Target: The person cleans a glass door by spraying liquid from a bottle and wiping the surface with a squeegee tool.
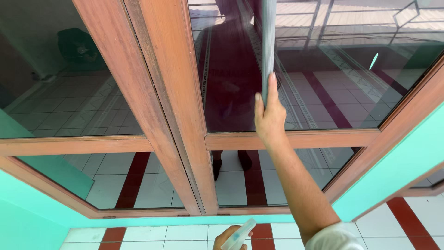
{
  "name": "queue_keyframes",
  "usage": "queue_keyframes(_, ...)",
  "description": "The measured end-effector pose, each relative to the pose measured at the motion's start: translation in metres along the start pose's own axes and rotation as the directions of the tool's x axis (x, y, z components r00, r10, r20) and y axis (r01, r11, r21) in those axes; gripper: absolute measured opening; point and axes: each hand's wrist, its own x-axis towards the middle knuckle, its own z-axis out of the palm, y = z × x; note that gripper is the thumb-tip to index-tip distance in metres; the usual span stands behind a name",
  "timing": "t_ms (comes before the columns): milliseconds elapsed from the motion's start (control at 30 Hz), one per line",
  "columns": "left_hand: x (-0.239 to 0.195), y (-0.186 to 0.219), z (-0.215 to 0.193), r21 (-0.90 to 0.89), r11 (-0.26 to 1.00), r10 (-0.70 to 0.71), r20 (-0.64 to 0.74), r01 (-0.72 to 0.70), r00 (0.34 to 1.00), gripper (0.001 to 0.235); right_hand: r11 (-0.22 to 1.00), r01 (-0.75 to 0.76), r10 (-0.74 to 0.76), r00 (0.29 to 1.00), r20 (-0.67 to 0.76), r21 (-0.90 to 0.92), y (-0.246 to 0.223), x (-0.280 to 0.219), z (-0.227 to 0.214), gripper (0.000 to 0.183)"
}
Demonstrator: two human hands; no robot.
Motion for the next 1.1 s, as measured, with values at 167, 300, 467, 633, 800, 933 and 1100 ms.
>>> queue_keyframes(167, -0.006, -0.004, -0.008, 0.000, 0.998, -0.068, -0.004, 0.068, 0.998, 0.041, 0.985, -0.171, 0.171, 0.984, 0.054, 0.000, 0.010, -0.042, 0.000, 0.062)
queue_keyframes(300, -0.008, -0.004, -0.004, 0.000, 0.998, -0.069, 0.031, 0.069, 0.997, 0.043, 0.948, -0.313, 0.316, 0.947, 0.061, -0.051, 0.036, -0.164, -0.001, 0.057)
queue_keyframes(467, -0.014, 0.009, 0.006, -0.021, 1.000, -0.004, 0.064, 0.005, 0.998, 0.038, 0.902, -0.430, 0.432, 0.898, 0.079, -0.041, 0.056, -0.298, -0.015, 0.056)
queue_keyframes(633, -0.023, 0.043, 0.026, 0.060, 0.998, -0.021, 0.093, 0.015, 0.995, 0.044, 0.936, -0.347, 0.350, 0.935, 0.054, -0.055, 0.060, -0.227, -0.042, 0.063)
queue_keyframes(800, -0.034, 0.078, 0.036, 0.012, 0.996, -0.090, 0.112, 0.089, 0.990, 0.043, 0.989, 0.084, -0.097, 0.989, -0.110, -0.118, 0.045, -0.069, -0.088, 0.063)
queue_keyframes(933, -0.034, 0.083, 0.048, 0.017, 0.992, -0.124, 0.092, 0.123, 0.988, 0.051, 0.948, -0.316, 0.316, 0.949, 0.012, 0.044, 0.025, -0.023, -0.124, 0.070)
queue_keyframes(1100, -0.015, 0.033, 0.060, 0.040, 0.999, -0.012, 0.042, 0.011, 0.999, 0.045, 0.972, -0.233, 0.233, 0.972, -0.011, -0.019, 0.061, -0.084, -0.120, 0.069)
